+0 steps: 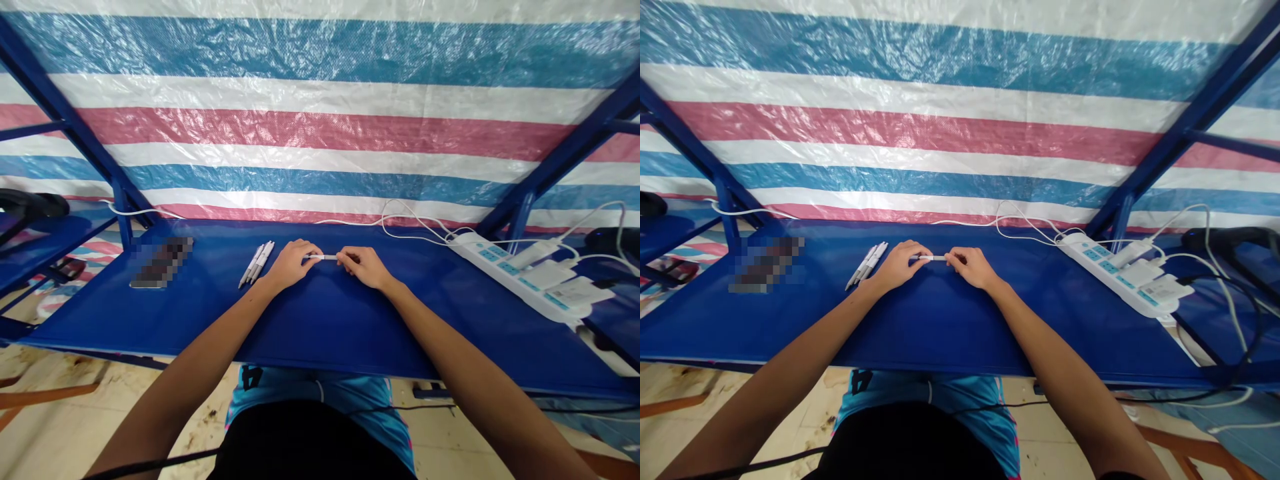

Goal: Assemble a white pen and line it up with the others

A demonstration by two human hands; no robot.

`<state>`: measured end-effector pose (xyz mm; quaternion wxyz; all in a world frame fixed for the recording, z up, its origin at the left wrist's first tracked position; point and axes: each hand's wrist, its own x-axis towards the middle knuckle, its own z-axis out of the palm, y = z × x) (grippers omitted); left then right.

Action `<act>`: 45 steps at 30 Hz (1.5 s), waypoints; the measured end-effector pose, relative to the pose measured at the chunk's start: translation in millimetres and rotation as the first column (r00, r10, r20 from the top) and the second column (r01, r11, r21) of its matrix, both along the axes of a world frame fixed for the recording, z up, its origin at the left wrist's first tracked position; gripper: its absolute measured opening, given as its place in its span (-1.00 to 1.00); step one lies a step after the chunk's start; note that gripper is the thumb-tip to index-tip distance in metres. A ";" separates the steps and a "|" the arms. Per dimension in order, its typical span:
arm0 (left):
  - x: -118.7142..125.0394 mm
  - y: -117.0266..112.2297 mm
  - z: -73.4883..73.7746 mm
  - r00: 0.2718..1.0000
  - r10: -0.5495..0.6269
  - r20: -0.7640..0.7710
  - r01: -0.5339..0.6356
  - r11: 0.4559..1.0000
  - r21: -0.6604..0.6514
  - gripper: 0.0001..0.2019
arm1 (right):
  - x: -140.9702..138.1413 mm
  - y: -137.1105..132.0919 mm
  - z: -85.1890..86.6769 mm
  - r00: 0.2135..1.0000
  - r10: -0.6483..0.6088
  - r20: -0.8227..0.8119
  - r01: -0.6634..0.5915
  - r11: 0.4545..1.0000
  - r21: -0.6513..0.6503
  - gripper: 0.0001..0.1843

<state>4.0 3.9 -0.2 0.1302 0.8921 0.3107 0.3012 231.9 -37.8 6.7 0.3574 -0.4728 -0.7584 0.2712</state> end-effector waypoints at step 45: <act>-0.3 -0.3 1.6 0.999 0.014 -0.034 -0.017 0.997 -0.080 -0.80 | 1.8 0.5 -4.6 0.999 -0.019 -0.043 0.019 1.000 -0.011 -0.58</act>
